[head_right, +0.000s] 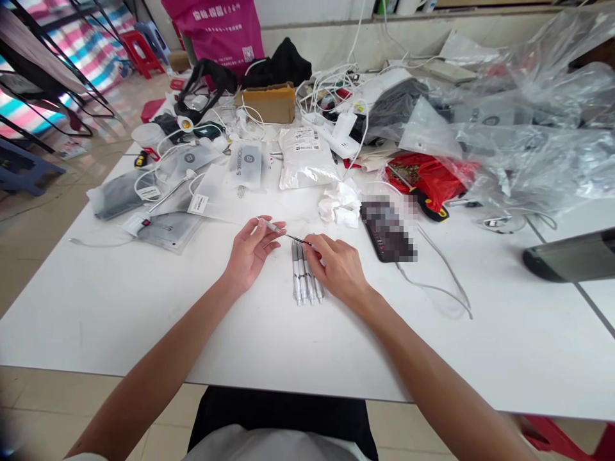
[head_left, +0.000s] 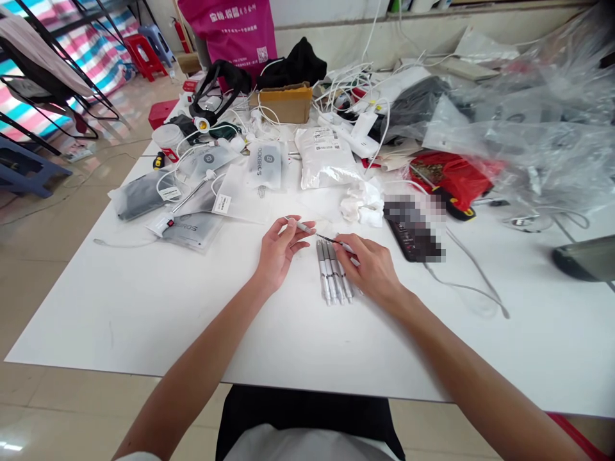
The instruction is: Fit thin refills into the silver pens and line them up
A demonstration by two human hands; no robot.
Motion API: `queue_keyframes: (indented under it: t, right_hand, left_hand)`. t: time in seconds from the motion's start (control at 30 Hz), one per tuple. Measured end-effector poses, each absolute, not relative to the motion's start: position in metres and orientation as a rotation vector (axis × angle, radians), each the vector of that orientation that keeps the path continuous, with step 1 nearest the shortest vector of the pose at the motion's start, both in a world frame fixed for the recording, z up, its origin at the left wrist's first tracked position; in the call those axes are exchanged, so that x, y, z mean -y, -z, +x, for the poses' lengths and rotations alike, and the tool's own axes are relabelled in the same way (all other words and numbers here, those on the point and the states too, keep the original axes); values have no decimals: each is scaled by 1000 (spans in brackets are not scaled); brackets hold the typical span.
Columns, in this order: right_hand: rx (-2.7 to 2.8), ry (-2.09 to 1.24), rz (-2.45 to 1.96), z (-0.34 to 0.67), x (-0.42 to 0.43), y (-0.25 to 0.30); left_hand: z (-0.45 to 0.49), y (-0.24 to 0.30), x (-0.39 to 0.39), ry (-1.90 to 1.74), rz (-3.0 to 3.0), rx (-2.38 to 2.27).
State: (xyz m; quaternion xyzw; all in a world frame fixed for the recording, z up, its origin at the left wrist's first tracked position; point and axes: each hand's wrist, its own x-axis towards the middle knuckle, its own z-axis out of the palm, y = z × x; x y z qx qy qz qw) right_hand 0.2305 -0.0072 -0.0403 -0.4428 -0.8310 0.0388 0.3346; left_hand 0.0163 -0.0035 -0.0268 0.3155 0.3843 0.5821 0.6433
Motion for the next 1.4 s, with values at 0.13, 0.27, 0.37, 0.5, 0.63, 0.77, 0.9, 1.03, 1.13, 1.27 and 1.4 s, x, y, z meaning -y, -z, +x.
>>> queue_keyframes:
  t: [0.13,0.27,0.37,0.5,0.63,0.77,0.9,1.03,1.13,1.27,1.4]
  right_hand:
    - [2182,-87,-1154,231,6,40]
    - [2191,-61,-1130,229,6,39]
    - [2198,-56,-1125,228,8,38]
    - [2187,-71,-1131,228,7,38]
    - [2175,-92,-1120,228,7,39]
    - [2188,-89,-1104,227,8,39]
    - [2232,-44,-1093,226,11,41]
    - [2214,-48,-1067,226,11,42]
    - [2190,-60,-1062,225,12,44]
    - [2124,-95,-1110,225,12,45]
    - [2137,-147,-1125,226,11,41]
  left_hand:
    - [20,26,7,-1276,850,-893]
    - [21,28,8,-1214,933,-882]
    - [20,29,7,-1213,930,-882]
    - [21,28,8,-1198,953,-867]
    - [23,27,10,-1160,998,-863]
    - [24,27,11,-1135,999,-883]
    - [24,28,11,-1124,1030,-909]
    - [26,28,13,-1084,1075,-921]
    - [28,30,14,-1097,1085,-906]
    - [30,31,14,-1126,1077,-951]
    - [30,31,11,-1139,1052,-1012]
